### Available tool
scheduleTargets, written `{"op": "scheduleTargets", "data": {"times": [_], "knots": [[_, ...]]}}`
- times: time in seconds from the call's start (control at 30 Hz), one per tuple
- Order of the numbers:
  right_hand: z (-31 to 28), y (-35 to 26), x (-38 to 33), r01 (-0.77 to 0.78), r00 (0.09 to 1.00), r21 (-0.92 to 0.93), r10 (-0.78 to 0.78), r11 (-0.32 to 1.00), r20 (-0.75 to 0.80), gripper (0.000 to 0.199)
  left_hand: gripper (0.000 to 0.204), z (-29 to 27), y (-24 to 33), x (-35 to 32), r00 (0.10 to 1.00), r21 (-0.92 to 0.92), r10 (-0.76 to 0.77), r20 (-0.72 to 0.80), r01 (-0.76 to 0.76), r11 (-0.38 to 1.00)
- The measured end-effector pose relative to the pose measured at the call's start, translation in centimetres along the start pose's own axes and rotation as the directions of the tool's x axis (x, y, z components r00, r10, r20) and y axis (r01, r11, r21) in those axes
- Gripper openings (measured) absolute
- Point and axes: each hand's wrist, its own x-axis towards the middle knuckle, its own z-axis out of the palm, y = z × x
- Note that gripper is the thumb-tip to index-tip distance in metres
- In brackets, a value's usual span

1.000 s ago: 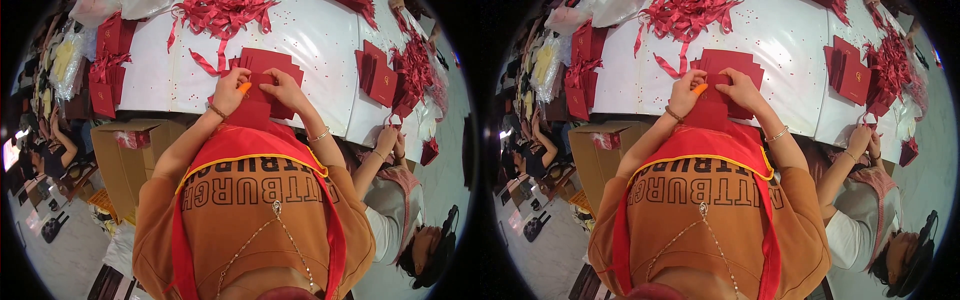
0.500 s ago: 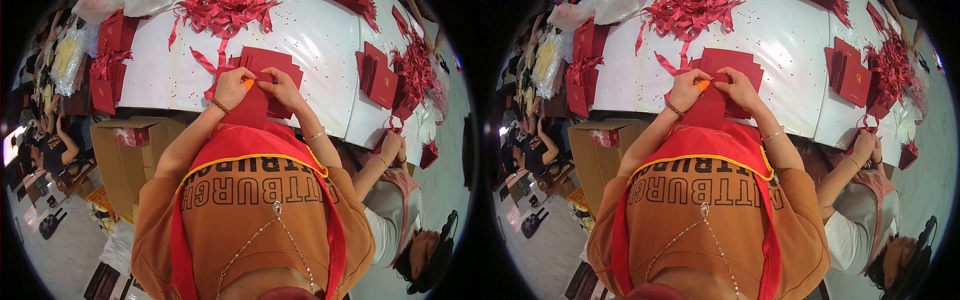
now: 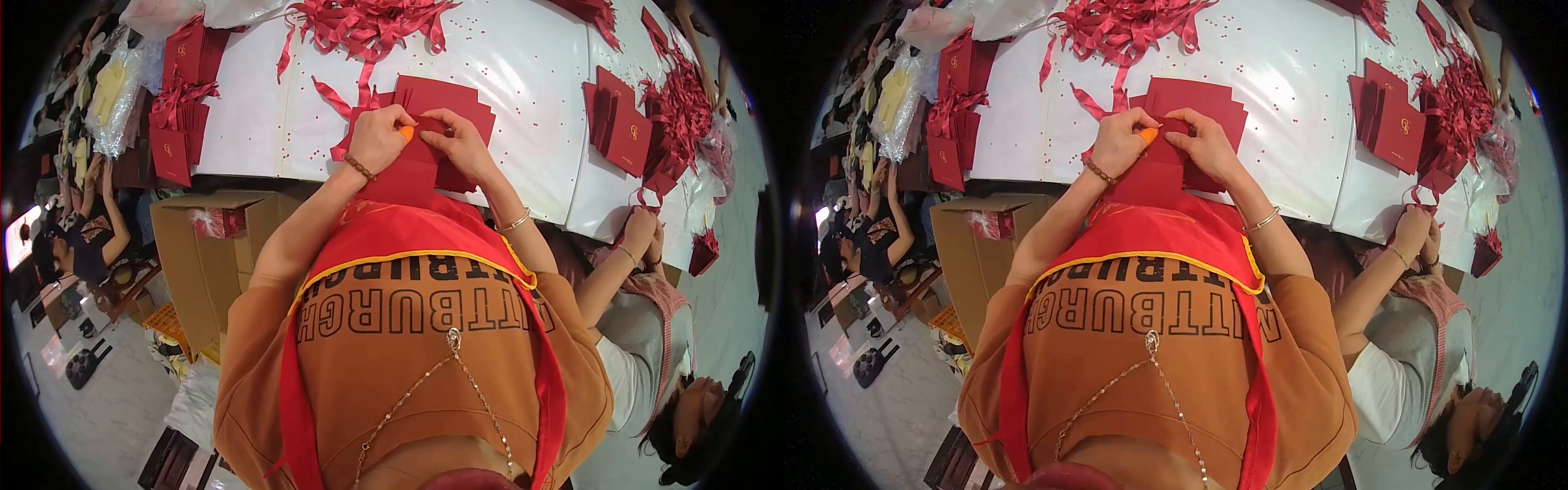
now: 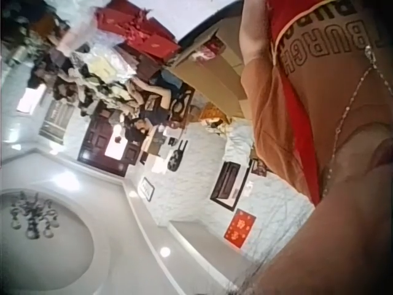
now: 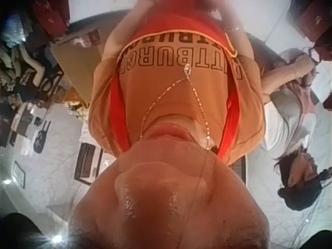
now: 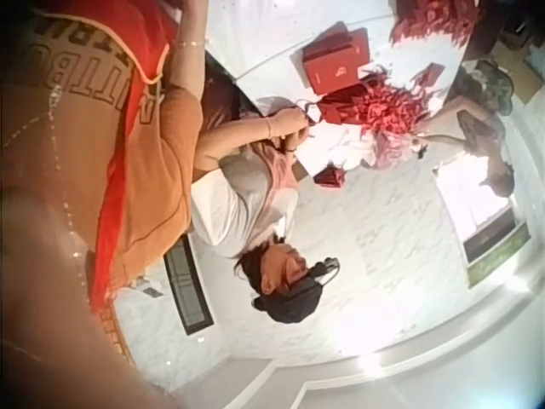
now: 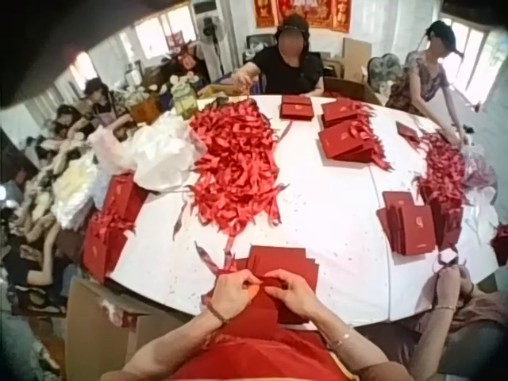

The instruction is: Tying red ribbons onto red envelopes at a workstation.

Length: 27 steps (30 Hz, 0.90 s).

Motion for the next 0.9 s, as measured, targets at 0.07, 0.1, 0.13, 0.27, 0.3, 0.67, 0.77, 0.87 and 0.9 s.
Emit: {"op": "scheduleTargets", "data": {"times": [0.07,0.1,0.13,0.27,0.3,0.67,0.77,0.87,0.9], "knots": [[0.2,-0.4,-0.1,-0.004,1.0,0.012,0.004,1.0,-0.002,0.032,0.009,0.3,-0.4,0.0,0.988,0.113,0.148,-0.037,-0.143,0.983],[0.3,-0.5,-0.1,-0.008,1.0,0.024,0.008,1.0,-0.006,0.031,0.009,0.3,-0.6,0.1,0.953,0.228,0.297,-0.055,-0.277,0.933],[0.2,-0.6,-0.1,-0.008,1.0,0.024,0.008,1.0,-0.004,0.031,0.009,0.3,-0.7,0.3,0.954,0.229,0.295,-0.056,-0.275,0.934],[0.2,-1.0,-0.3,0.009,1.0,-0.073,-0.01,0.997,-0.017,0.03,0.009,-0.2,0.0,0.7,0.965,0.233,0.261,0.008,-0.255,0.938],[0.2,-1.0,-0.3,0.039,0.999,-0.098,-0.043,0.994,-0.034,0.03,0.009,-0.2,0.3,0.8,0.983,0.21,0.181,0.03,-0.183,0.96],[0.7,-2.1,-0.3,0.087,0.996,-0.151,-0.09,0.985,-0.017,0.028,0.012,0.2,0.2,0.4,0.962,0.312,0.27,-0.049,-0.242,0.919],[0.7,-1.8,-0.2,0.131,0.991,-0.157,-0.135,0.979,-0.017,0.027,0.013,0.3,1.4,0.0,0.991,0.103,0.072,-0.109,-0.061,0.993],[0.9,-1.7,-0.2,0.273,0.958,-0.265,-0.286,0.925,-0.011,0.027,0.015,0.3,1.5,0.0,0.991,-0.011,-0.06,-0.122,0.059,0.998],[1.0,-1.7,-0.2,0.346,0.931,-0.328,-0.366,0.879,0.001,0.026,0.017,0.2,1.4,0.1,0.99,-0.028,-0.075,-0.12,0.072,0.997]]}}
